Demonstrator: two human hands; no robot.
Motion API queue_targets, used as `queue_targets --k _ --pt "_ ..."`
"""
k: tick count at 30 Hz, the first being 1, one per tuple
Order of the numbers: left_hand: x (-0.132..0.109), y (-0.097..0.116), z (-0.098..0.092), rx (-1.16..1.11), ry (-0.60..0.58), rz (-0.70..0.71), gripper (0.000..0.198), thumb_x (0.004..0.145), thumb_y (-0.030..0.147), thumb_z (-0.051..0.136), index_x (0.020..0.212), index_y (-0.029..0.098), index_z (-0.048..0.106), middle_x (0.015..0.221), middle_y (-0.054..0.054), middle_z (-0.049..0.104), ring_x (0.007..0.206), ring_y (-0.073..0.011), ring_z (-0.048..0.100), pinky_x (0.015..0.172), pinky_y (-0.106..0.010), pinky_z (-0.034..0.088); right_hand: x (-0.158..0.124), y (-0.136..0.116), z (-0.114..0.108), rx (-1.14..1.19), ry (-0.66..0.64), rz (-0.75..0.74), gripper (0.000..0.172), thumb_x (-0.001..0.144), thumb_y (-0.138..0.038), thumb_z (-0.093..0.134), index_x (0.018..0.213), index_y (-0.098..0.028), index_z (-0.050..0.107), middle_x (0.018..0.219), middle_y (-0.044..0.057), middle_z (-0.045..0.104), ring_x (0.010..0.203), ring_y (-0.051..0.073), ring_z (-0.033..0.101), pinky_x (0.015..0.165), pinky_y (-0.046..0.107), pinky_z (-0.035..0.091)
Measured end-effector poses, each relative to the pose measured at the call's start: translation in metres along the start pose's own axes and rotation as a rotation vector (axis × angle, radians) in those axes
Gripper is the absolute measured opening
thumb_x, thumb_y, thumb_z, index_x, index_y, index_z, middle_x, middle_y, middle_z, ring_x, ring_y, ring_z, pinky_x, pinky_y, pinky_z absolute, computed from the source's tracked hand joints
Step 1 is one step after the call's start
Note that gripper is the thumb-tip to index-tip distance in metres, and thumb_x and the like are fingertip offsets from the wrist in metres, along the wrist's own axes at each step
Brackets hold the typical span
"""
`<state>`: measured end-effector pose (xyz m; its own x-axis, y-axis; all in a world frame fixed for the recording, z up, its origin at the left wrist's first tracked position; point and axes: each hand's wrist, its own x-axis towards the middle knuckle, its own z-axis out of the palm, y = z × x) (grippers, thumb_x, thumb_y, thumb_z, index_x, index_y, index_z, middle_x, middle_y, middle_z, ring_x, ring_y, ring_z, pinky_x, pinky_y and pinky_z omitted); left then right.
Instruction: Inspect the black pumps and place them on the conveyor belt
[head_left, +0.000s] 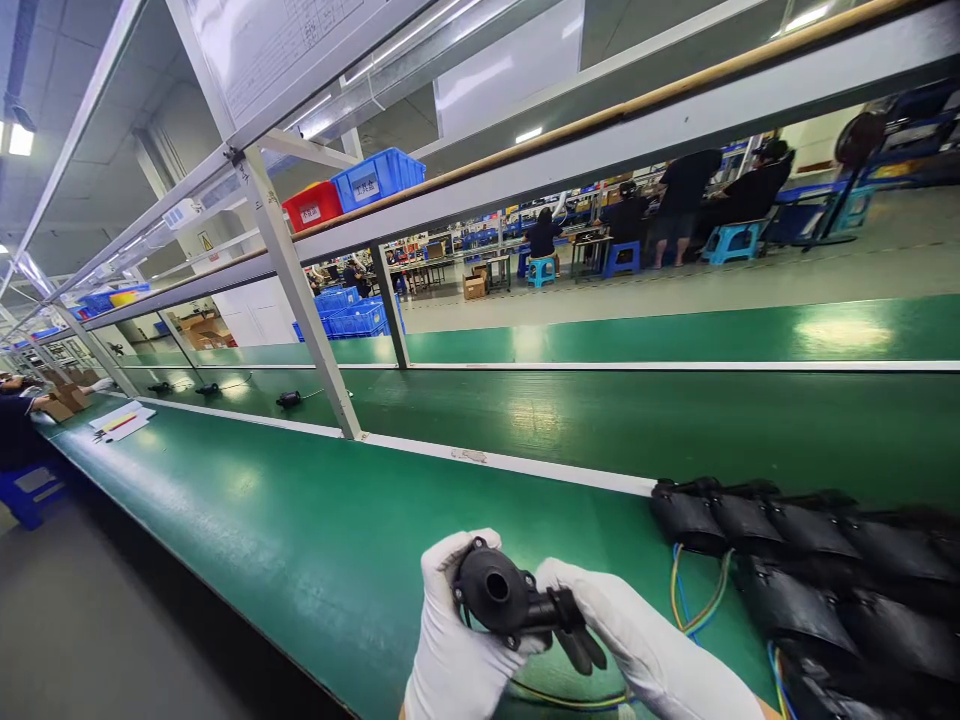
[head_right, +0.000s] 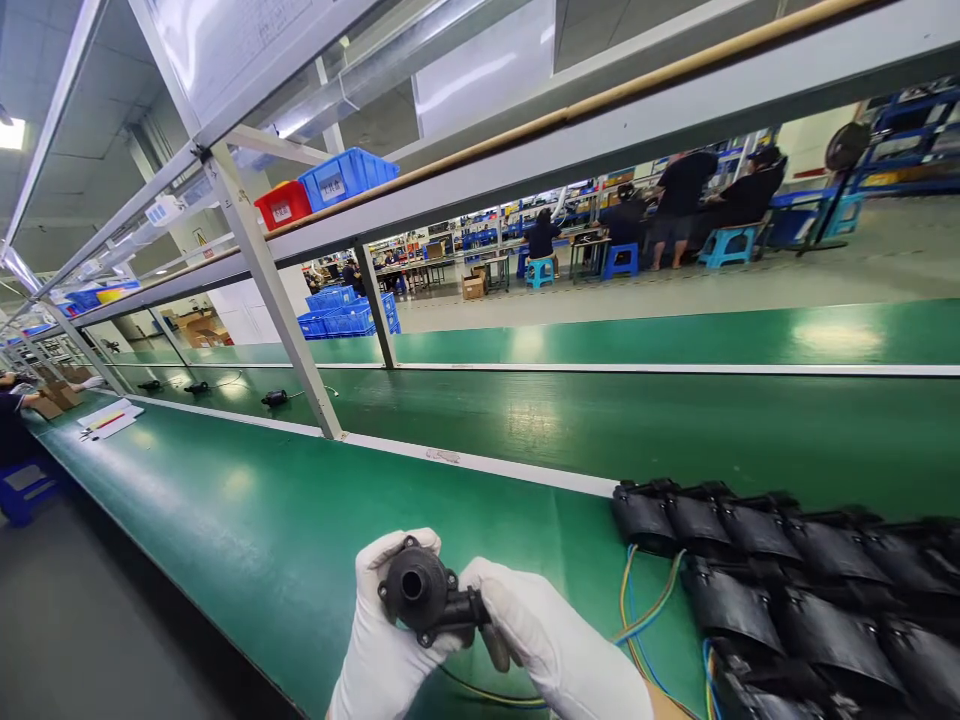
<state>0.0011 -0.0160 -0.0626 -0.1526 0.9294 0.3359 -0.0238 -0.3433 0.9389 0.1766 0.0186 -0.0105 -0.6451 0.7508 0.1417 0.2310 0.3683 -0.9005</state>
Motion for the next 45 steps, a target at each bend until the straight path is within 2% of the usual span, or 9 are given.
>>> queue_targets --k 4,8,14,20,26,32,36,41,45 --pt "0.002 0.007 0.002 0.095 0.028 0.067 0.082 0.06 0.009 0.082 0.13 0.026 0.042 0.128 -0.01 0.06 0.097 -0.0205 0.068 0.083 -0.034 0.06 0.004 -0.002 0.001 -0.033 0.027 0.044 0.066 0.09 -0.08 0.016 0.067 -0.023 0.041 0.057 -0.001 0.048 0.054 0.016 0.043 0.058 0.029 0.037" --pt "0.001 0.008 0.002 0.247 0.026 0.209 0.082 0.066 0.015 0.082 0.136 0.024 0.039 0.134 -0.013 0.056 0.113 -0.025 0.064 0.099 -0.039 0.054 0.007 -0.012 0.0 -0.102 0.041 0.195 0.033 0.085 -0.053 0.045 0.071 -0.023 0.044 0.06 -0.001 0.053 0.054 0.016 0.049 0.056 0.028 0.04" --pt "0.018 0.011 -0.023 0.602 -0.02 0.41 0.091 0.083 0.02 0.07 0.153 0.026 0.011 0.152 -0.016 0.041 0.142 -0.029 0.04 0.117 -0.051 0.037 0.001 -0.017 -0.017 -0.167 -0.068 -0.051 0.021 0.08 -0.033 0.057 0.092 -0.018 0.065 0.092 0.008 0.07 0.081 0.021 0.062 0.075 0.032 0.049" --pt "0.057 0.001 -0.058 0.756 0.003 0.55 0.039 0.091 0.015 0.054 0.128 0.026 0.051 0.086 0.002 0.071 0.1 -0.0199 0.068 0.114 -0.058 0.038 0.015 0.002 -0.017 0.573 0.184 0.077 0.052 0.082 -0.068 0.062 0.072 -0.017 0.055 0.056 0.0 0.063 0.045 0.012 0.054 0.059 0.027 0.048" --pt "0.073 -0.019 -0.08 0.828 0.084 0.564 0.021 0.093 0.024 0.052 0.108 0.025 0.067 0.087 -0.002 0.075 0.11 -0.0243 0.066 0.098 -0.047 0.055 0.043 0.023 -0.026 1.102 0.423 0.221 0.061 0.06 -0.062 0.084 0.063 -0.021 0.04 0.048 -0.006 0.053 0.032 0.003 0.04 0.03 0.013 0.029" --pt "0.093 -0.057 -0.086 0.887 0.134 0.502 0.022 0.095 0.032 0.051 0.102 0.026 0.071 0.098 -0.005 0.076 0.111 -0.0259 0.066 0.091 -0.042 0.057 0.059 0.029 -0.036 1.009 0.428 0.255 0.047 0.083 -0.05 0.067 0.064 -0.021 0.036 0.053 -0.003 0.056 0.038 0.006 0.052 0.032 0.011 0.034" --pt "0.101 -0.088 -0.085 0.999 0.18 0.543 0.026 0.092 0.033 0.054 0.112 0.023 0.067 0.091 -0.005 0.076 0.108 -0.0291 0.067 0.09 -0.046 0.056 0.074 0.028 -0.04 0.793 0.436 0.23 0.055 0.079 -0.065 0.061 0.063 -0.022 0.031 0.052 -0.002 0.055 0.036 0.005 0.047 0.033 0.013 0.033" --pt "0.096 -0.116 -0.073 1.157 0.344 0.584 0.067 0.087 0.04 0.061 0.144 0.013 0.041 0.126 -0.02 0.064 0.116 -0.0391 0.06 0.093 -0.057 0.052 0.098 0.004 -0.068 0.317 0.452 0.149 0.059 0.073 -0.082 0.046 0.07 -0.023 0.039 0.057 0.0 0.058 0.039 0.012 0.049 0.039 0.024 0.041" --pt "0.084 -0.126 -0.054 1.132 0.419 0.461 0.071 0.088 0.034 0.058 0.152 0.019 0.031 0.138 -0.019 0.055 0.13 -0.0418 0.049 0.101 -0.062 0.047 0.152 -0.022 -0.11 -0.219 0.553 0.141 0.039 0.087 -0.059 0.05 0.074 -0.022 0.047 0.064 0.002 0.062 0.061 0.017 0.059 0.063 0.03 0.049"
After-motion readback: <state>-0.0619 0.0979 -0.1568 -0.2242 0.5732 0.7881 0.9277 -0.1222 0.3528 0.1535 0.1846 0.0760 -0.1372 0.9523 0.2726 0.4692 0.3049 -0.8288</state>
